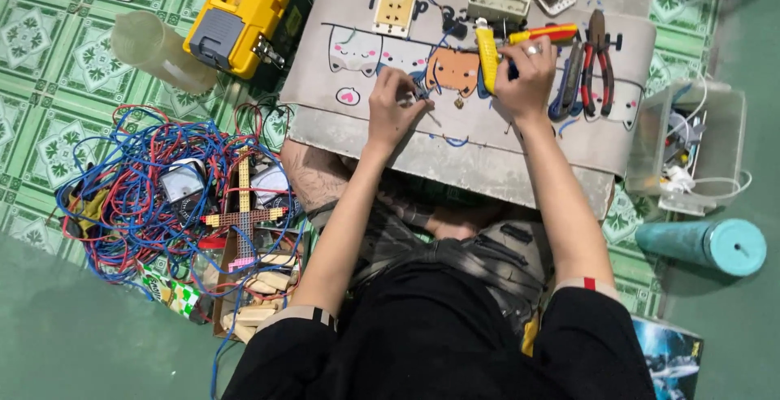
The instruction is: The person uses a screwdriver to tighten a screw on a black electrical component. They then pick up a white electrical socket and connect blue wires to its terminals, securing them with the screwdriver.
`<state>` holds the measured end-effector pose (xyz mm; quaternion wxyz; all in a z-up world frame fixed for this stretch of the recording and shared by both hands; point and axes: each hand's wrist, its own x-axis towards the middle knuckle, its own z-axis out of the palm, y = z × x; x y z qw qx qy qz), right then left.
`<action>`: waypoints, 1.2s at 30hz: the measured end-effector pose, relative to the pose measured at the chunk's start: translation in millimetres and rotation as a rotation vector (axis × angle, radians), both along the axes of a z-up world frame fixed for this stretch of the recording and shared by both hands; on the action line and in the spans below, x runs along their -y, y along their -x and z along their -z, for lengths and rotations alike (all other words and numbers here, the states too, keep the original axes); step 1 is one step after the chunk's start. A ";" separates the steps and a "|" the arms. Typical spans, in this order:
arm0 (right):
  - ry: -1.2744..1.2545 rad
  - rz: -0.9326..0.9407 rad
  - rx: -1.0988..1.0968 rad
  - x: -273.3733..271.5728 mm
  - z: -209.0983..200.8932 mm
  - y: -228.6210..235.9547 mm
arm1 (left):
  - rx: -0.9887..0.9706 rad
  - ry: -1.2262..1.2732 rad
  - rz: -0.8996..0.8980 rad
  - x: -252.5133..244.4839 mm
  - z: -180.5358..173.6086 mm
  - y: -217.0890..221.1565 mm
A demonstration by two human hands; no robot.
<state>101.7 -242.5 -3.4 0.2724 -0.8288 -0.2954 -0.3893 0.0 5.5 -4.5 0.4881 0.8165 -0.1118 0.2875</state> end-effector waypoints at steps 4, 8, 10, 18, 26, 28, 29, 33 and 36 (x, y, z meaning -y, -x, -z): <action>0.033 0.007 0.028 -0.5 4.3 -2.6 | -0.107 0.140 0.023 -2.1 1.1 1.1; 0.041 0.019 0.039 -1.3 8.4 -4.4 | -0.224 0.351 0.059 -6.7 -3.4 5.4; 0.032 0.029 0.051 -1.1 9.9 -4.8 | -0.231 0.370 0.077 -9.2 -5.3 6.5; 0.030 0.065 0.045 0.9 17.2 -11.0 | -0.241 0.544 0.132 -7.7 -7.9 6.8; 0.053 0.076 0.063 -1.6 10.5 -6.7 | -0.240 0.477 0.117 -7.2 -5.3 4.1; 0.053 0.076 0.067 -2.1 11.1 -7.9 | -0.207 0.404 0.114 -7.3 -1.9 0.7; 0.047 0.071 0.064 -1.8 11.3 -8.3 | -0.196 0.349 0.111 -7.0 0.4 -2.5; 0.039 0.068 0.038 -1.7 11.9 -7.8 | -0.176 0.202 0.108 -4.5 8.1 -13.1; 0.048 0.084 0.036 -1.3 8.0 -6.8 | -0.096 0.088 0.166 0.7 -1.2 -17.0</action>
